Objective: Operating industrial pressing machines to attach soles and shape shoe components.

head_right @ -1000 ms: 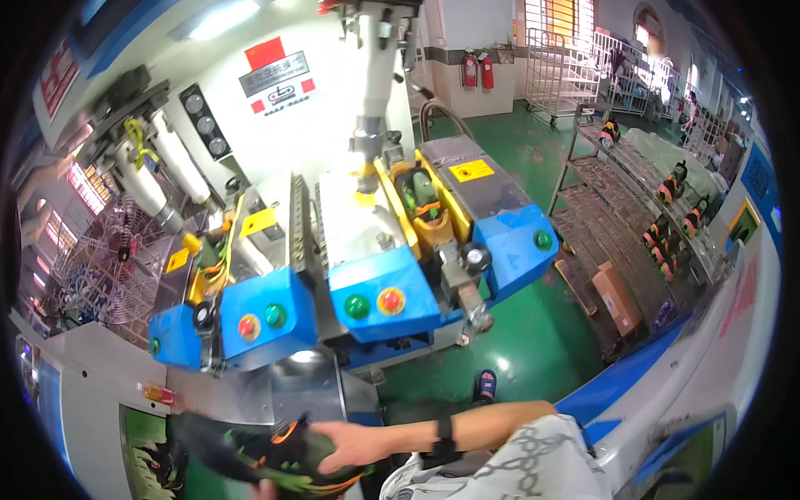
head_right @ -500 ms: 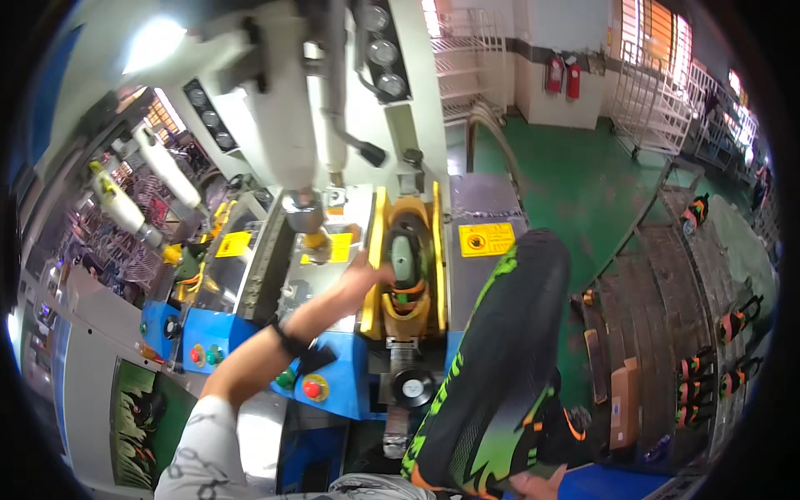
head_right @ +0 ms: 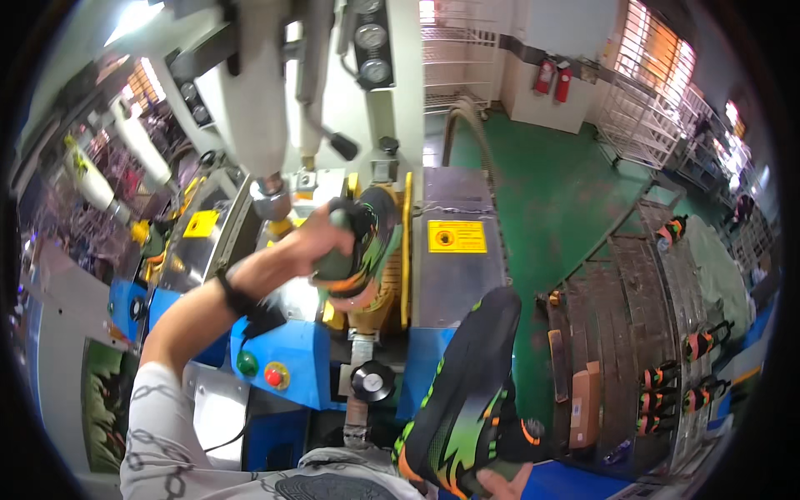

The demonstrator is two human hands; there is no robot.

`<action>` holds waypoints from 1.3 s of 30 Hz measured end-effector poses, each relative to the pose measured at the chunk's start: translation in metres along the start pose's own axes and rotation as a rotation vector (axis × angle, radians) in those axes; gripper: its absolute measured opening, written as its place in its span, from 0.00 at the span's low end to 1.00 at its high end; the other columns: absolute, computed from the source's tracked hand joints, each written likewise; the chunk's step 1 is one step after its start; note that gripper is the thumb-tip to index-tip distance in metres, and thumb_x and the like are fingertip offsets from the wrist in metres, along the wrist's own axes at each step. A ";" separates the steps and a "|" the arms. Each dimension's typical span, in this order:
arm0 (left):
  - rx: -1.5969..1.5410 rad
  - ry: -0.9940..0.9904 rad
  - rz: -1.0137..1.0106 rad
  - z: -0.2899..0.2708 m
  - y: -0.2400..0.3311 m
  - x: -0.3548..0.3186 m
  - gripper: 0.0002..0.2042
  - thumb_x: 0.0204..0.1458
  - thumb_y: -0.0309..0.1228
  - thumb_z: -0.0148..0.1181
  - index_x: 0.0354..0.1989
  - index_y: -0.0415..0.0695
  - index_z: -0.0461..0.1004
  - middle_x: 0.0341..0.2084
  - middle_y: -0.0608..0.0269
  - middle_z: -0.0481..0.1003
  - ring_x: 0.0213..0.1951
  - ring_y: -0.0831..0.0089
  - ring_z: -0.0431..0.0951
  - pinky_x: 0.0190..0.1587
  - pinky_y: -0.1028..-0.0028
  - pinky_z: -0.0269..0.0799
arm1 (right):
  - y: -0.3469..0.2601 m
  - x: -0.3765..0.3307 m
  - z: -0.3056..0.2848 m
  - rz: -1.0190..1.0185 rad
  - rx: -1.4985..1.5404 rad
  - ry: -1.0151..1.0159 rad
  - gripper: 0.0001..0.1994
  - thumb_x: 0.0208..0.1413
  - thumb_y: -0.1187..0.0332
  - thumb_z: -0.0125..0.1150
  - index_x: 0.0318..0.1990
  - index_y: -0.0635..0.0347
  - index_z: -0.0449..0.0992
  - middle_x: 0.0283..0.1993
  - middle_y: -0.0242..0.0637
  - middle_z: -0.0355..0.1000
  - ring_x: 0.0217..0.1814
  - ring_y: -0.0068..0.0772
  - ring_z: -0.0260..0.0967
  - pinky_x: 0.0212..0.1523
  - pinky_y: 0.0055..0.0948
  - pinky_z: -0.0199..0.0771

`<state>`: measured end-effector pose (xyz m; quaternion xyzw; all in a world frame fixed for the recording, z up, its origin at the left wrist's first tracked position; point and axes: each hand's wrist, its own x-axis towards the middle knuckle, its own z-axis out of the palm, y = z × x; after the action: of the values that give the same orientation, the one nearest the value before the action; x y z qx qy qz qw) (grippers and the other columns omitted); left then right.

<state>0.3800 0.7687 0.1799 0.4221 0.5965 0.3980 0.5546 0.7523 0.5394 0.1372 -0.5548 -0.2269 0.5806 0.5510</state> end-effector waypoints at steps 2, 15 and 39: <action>-0.280 0.169 0.028 -0.018 -0.022 -0.085 0.35 0.35 0.16 0.57 0.59 0.42 0.59 0.31 0.65 0.69 0.31 0.73 0.74 0.34 0.73 0.73 | 0.007 0.011 0.027 -0.072 0.007 0.009 0.33 0.39 0.73 0.55 0.60 0.60 0.60 0.38 0.38 0.71 0.31 0.35 0.73 0.33 0.30 0.77; -0.812 0.709 0.095 -0.005 -0.200 -0.422 0.35 0.34 0.24 0.60 0.59 0.41 0.61 0.52 0.54 0.70 0.51 0.62 0.73 0.57 0.65 0.66 | 0.040 0.260 0.341 -0.069 -0.951 -0.707 0.23 0.39 0.74 0.61 0.45 0.81 0.67 0.41 0.57 0.72 0.39 0.51 0.74 0.41 0.44 0.76; -1.014 1.077 -0.261 -0.047 -0.304 -0.455 0.25 0.41 0.21 0.53 0.53 0.43 0.65 0.42 0.52 0.71 0.42 0.55 0.75 0.45 0.61 0.76 | 0.087 0.125 0.305 -1.090 -1.359 -0.364 0.34 0.48 0.68 0.58 0.61 0.74 0.53 0.59 0.59 0.61 0.61 0.57 0.60 0.61 0.43 0.61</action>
<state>0.3269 0.2387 0.0446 -0.2124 0.5740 0.7066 0.3553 0.4738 0.7320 0.0974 -0.4760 -0.8389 0.0569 0.2578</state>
